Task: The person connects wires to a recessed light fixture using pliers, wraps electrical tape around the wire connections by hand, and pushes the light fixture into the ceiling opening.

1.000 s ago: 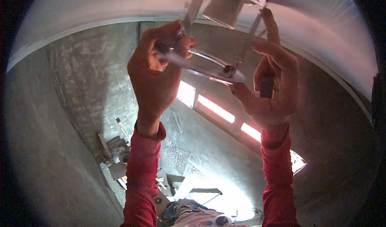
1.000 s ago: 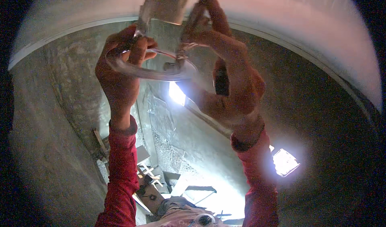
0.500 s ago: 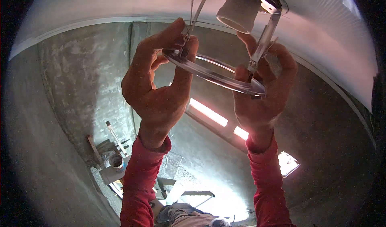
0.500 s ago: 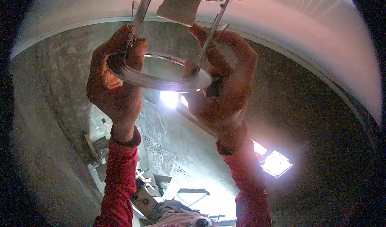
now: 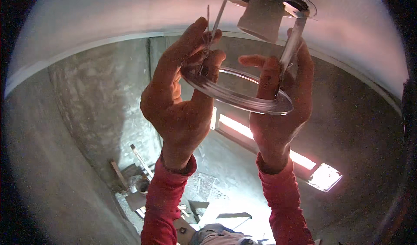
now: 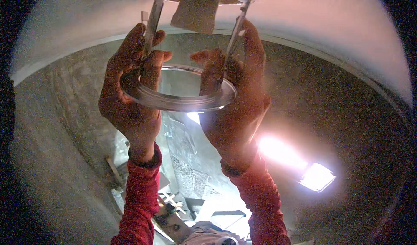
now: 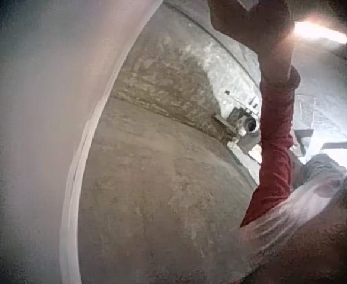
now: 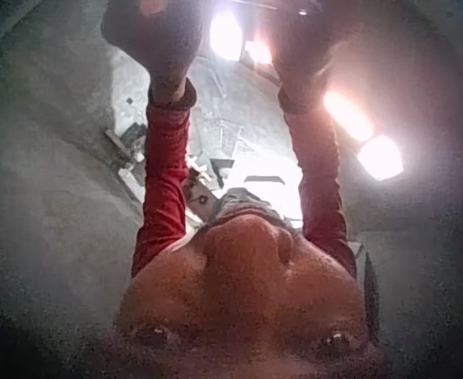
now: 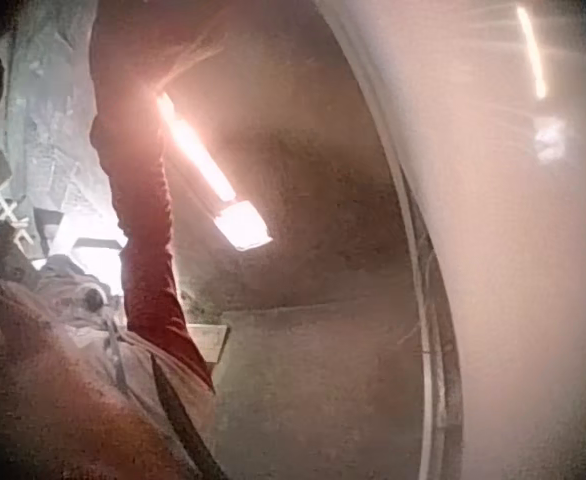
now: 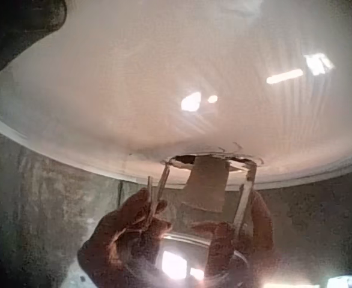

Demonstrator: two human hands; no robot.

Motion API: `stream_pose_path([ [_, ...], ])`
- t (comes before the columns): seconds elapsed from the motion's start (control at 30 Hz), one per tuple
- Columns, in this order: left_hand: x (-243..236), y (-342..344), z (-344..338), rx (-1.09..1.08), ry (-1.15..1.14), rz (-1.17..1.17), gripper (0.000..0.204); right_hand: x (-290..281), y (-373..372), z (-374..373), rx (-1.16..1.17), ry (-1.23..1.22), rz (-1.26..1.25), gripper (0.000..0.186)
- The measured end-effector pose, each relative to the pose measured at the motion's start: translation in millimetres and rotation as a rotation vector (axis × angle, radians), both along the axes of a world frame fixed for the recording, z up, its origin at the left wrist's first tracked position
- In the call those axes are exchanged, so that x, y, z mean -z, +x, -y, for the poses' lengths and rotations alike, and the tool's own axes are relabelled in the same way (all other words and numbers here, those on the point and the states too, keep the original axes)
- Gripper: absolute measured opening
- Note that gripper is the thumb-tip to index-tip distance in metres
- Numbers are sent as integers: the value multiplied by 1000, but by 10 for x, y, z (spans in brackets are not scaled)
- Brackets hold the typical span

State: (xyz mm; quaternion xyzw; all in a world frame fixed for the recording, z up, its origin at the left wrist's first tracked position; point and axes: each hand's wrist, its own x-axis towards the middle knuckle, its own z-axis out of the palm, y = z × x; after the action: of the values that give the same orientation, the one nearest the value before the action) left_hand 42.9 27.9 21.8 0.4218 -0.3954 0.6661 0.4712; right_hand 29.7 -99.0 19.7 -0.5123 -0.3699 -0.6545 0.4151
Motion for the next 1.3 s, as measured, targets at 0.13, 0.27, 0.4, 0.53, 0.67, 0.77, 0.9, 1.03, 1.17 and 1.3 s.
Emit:
stream_pose_path([
  [0.13, -3, 50, -62, 99, -4, 7, 44, -6, 73, -71, 36, 24, 32, 46],
  [0.27, -69, 55, 10, 62, 18, -2, 44, 14, 109, -94, 23, 170, -72, 49],
  [0.4, -89, 195, -42, -61, 60, 50, 47, -2, 152, 9, 200, 25, 32, 53],
  [0.53, -156, 73, -75, -235, 49, 38, 53, -3, 133, 42, 126, 63, 67, 52],
  [0.67, -138, 100, -78, -270, 45, 40, 52, -12, 36, 86, 152, 31, 26, 55],
  [0.77, -186, 73, -67, -327, 29, 56, 51, -61, 202, 17, 259, 103, 112, 61],
  [0.9, -247, 137, 24, -342, -40, 23, 51, -47, 352, -26, 159, 135, 162, 64],
  [1.03, -308, -149, 244, -276, -159, -120, 52, -75, 368, -77, 157, 199, 218, 63],
  [1.17, -328, 0, 203, -318, -195, -22, 51, -80, 286, -22, 154, 136, 200, 66],
  [1.3, -347, 3, 240, -204, -210, -23, 50, -105, 269, -69, 280, 223, 168, 63],
])
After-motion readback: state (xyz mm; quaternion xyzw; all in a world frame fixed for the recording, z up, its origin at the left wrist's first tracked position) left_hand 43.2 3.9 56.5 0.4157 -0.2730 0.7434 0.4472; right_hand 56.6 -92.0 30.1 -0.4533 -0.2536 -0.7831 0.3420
